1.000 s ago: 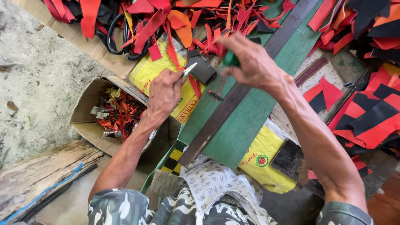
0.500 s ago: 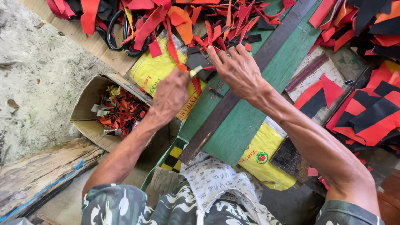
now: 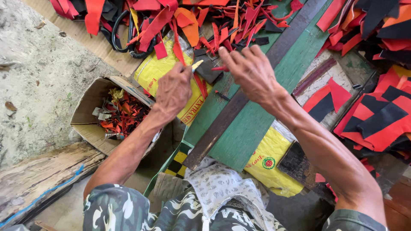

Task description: The person uses a utility knife and a wooden straightedge to cut red and black material strips on a workbench. They repeatedly position the straightedge, slice along it, and set the cut pieces aside among other scraps.

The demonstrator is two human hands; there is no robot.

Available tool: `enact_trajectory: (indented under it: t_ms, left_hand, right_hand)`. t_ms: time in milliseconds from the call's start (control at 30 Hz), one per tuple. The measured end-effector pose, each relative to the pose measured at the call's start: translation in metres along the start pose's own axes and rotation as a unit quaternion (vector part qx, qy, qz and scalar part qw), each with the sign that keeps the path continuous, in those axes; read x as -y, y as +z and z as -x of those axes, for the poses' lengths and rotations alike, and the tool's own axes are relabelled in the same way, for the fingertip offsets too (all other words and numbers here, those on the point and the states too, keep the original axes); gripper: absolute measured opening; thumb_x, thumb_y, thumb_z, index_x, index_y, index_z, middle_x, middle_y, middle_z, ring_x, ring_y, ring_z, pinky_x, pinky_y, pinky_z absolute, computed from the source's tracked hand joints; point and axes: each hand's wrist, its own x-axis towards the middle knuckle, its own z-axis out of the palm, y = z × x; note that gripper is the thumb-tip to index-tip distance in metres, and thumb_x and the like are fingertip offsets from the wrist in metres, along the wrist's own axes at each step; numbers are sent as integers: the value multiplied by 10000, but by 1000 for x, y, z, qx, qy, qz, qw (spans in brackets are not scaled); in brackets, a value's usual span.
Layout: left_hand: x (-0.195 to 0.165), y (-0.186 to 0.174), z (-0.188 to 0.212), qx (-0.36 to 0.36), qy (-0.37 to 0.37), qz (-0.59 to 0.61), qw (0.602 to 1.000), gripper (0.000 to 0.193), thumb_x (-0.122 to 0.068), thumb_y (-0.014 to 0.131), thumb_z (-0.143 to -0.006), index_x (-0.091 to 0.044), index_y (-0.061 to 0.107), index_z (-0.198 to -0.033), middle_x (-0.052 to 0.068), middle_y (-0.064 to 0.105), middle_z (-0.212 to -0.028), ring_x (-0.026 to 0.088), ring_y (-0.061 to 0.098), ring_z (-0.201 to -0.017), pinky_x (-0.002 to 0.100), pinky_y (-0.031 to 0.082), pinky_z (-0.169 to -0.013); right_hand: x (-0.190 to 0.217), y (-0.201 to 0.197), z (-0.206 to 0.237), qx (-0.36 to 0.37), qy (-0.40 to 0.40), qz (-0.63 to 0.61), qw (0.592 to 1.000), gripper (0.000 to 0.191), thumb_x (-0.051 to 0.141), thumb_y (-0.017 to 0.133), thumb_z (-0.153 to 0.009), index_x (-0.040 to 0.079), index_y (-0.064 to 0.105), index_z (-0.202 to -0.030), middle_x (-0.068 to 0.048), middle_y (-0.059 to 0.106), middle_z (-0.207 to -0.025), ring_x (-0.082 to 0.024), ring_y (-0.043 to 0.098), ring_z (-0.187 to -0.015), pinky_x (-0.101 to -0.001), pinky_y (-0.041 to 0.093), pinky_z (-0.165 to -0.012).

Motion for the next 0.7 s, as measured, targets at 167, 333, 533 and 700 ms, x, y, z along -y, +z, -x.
enact_trajectory:
  t_ms: [167,333,533,700]
  left_hand:
    - [0,4,-2,57,-18,4,998,158,-40,505,-996,42,619,-1069,206,596,-965,347,662,-708,463,556,-603]
    - [-4,2,-2,14,12,11,1000,162,-127,564,-959,2,653,-1002,203,609,-961,395,655,-735,496,539,-620]
    - [-7,-7,1,-11,-1,35,999,176,-91,561,-971,7,688,-1042,191,609,-890,379,652,-701,494,521,-614]
    - [-6,-12,-5,-23,-24,29,999,193,-100,575,-980,26,684,-1077,188,621,-873,365,659,-681,483,517,-580]
  right_hand:
    - [-30,-5,-12,-70,148,-397,903,727,-18,846,-796,53,550,-1456,-112,655,-1169,-208,669,-1025,-332,581,-930]
    - [-45,27,-54,-191,219,-550,783,642,-36,883,-831,33,578,-1392,-48,677,-1230,-171,656,-1160,-321,533,-1093]
    - [-37,82,-93,-214,213,-584,753,644,-48,900,-793,27,590,-1352,-52,671,-1182,-186,659,-1125,-316,543,-1058]
    - [-38,89,-101,-201,190,-446,851,644,-22,906,-787,32,570,-1333,-97,648,-1060,-242,680,-1033,-342,554,-953]
